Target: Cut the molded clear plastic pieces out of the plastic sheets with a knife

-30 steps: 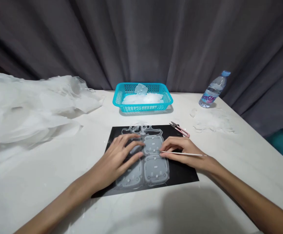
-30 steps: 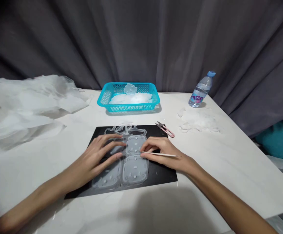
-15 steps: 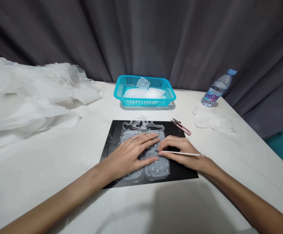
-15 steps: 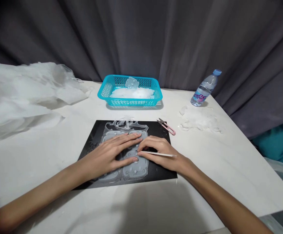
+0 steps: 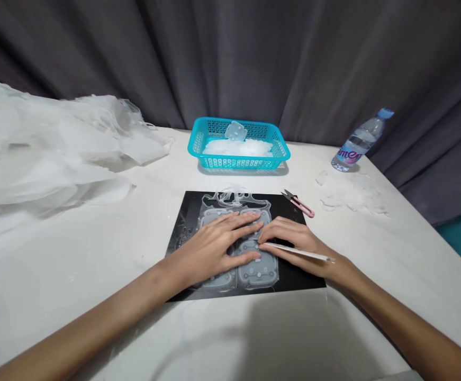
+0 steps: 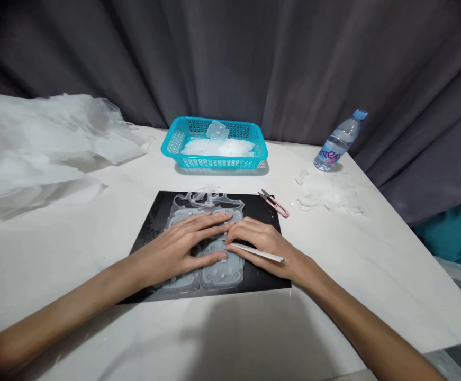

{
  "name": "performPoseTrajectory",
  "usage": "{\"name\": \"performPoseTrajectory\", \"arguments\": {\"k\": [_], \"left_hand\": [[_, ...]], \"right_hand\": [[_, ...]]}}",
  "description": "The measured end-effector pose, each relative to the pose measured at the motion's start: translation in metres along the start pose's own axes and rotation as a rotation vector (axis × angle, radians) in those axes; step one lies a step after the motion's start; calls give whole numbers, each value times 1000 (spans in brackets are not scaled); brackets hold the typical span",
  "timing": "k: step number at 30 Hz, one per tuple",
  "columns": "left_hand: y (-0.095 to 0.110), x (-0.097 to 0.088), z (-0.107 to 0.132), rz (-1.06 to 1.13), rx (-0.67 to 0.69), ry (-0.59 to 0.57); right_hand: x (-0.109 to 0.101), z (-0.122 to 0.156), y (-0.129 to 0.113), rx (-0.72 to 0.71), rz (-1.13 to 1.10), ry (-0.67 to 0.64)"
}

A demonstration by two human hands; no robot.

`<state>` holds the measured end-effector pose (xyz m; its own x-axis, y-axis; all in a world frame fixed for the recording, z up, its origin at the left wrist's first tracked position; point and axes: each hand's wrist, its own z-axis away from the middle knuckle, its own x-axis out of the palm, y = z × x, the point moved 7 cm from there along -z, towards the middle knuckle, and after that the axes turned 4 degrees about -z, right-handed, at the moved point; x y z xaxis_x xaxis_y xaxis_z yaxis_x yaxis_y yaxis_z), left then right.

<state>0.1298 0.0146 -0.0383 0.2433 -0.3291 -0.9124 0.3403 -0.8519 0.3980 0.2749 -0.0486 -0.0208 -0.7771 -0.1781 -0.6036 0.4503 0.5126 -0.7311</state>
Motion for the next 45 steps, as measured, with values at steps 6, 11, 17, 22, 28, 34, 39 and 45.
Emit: {"name": "performPoseTrajectory", "arguments": {"k": [6,11,17,22,28,34,39,45], "left_hand": [[-2,1,0,-8,-4,12],[-3,2,1,-2,-20,5],[-2,2,1,6,-20,19],[-4,3,1,33,-17,40],[-8,4,5,46,-57,46],[-15,7,6,51,-105,8],[-17,3,6,64,-109,26],[-20,-15,8,172,-179,289]], "right_hand": [[-3,5,-9,-142,225,-8],[-6,10,-8,-195,345,41],[7,5,-12,-245,541,38],[8,3,-12,-209,607,88],[13,-2,-14,-227,620,-17],[-26,-15,4,-60,431,191],[-86,-10,38,75,402,504],[-70,-9,18,131,111,367]]}}
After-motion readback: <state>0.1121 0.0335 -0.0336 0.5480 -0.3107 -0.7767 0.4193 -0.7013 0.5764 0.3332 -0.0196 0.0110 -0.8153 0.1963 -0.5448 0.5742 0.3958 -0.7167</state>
